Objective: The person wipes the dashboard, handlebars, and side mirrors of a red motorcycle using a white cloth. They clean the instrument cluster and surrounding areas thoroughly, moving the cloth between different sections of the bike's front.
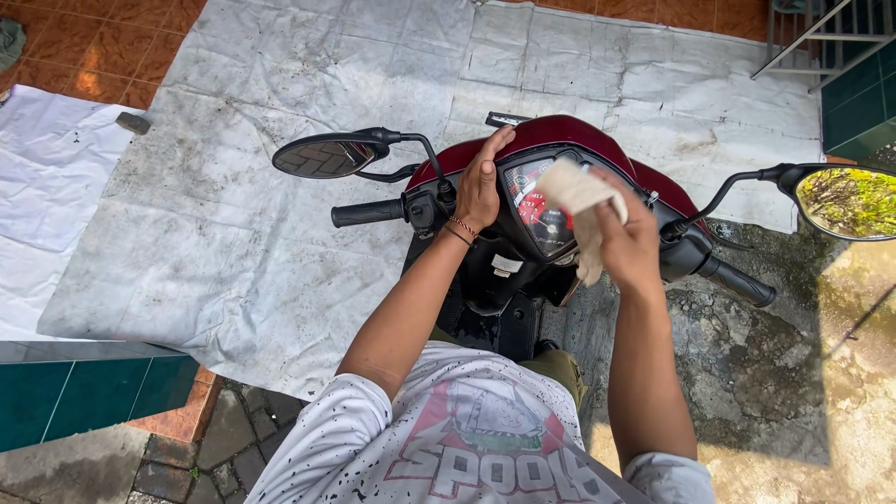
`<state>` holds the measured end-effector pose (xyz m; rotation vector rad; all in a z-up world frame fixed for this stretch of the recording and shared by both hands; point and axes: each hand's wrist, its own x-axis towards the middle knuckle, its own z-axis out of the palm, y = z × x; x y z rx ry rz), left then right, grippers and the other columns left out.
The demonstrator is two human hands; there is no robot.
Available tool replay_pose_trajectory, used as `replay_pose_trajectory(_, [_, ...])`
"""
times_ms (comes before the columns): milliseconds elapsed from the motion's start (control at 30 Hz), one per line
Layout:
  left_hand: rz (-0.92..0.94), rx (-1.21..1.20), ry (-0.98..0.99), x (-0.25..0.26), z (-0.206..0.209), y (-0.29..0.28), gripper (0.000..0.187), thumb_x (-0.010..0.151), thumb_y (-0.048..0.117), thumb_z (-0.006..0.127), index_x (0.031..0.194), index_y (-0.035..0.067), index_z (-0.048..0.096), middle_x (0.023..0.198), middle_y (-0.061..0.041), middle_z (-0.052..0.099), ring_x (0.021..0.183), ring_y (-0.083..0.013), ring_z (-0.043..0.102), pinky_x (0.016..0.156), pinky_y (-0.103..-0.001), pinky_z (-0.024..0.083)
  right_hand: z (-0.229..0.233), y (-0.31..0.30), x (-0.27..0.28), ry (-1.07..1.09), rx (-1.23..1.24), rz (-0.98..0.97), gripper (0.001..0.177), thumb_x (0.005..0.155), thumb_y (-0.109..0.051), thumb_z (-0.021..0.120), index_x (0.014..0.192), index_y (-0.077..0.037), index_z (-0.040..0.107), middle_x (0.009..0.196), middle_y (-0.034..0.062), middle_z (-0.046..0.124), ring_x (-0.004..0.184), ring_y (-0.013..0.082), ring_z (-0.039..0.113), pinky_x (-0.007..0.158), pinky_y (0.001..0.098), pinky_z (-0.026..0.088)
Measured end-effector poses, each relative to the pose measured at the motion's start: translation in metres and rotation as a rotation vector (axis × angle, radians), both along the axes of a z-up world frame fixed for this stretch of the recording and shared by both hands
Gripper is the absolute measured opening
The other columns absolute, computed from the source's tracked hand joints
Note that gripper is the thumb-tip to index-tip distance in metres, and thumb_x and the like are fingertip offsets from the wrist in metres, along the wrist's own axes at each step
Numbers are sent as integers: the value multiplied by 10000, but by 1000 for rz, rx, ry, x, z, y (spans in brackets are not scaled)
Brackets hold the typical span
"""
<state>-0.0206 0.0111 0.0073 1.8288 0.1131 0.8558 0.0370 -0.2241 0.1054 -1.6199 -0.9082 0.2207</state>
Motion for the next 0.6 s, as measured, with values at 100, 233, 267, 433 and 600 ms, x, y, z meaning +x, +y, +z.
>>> replay_pose_trajectory(100, [-12,-9,-1,0,3,2,745,1070,604,59,1602,183,367,1507,-152,545,1414,-377,485,1195,-529,348,16,34,16,-271,27,-354,525,1050,64,551,1540,-117,514,1506,248,532,1430,414,416,1197,545,311])
replay_pose_trajectory(233, [8,-39,-38,-2,6,-4,766,1074,634,70,1623,158,312,1535,-194,502,1432,-397,460,1209,-542,337,3,87,20,-419,-216,-323,520,1013,94,514,1523,-1,513,1585,279,396,1488,438,307,1233,566,154])
replay_pose_trajectory(267, [10,-64,-55,-2,9,-4,785,1072,652,75,1628,141,288,1553,-203,475,1443,-393,445,1207,-557,326,-1,100,13,-617,-488,-253,484,1044,-59,529,1528,-50,523,1592,232,431,1512,383,308,1250,552,112])
replay_pose_trajectory(433, [-12,-144,-144,1,5,2,833,1060,683,112,1629,92,255,1565,-262,424,1451,-438,402,1219,-566,293,-34,95,-17,-928,-526,-188,509,972,-78,489,1467,-53,606,1500,176,593,1434,348,489,1227,494,240])
replay_pose_trajectory(600, [-29,-121,-128,1,9,2,783,1085,573,68,1555,35,387,1491,-264,508,1387,-429,494,1188,-521,372,-41,44,-49,-897,-508,136,578,801,-117,684,1375,-184,657,1448,20,642,1450,216,487,1247,438,240])
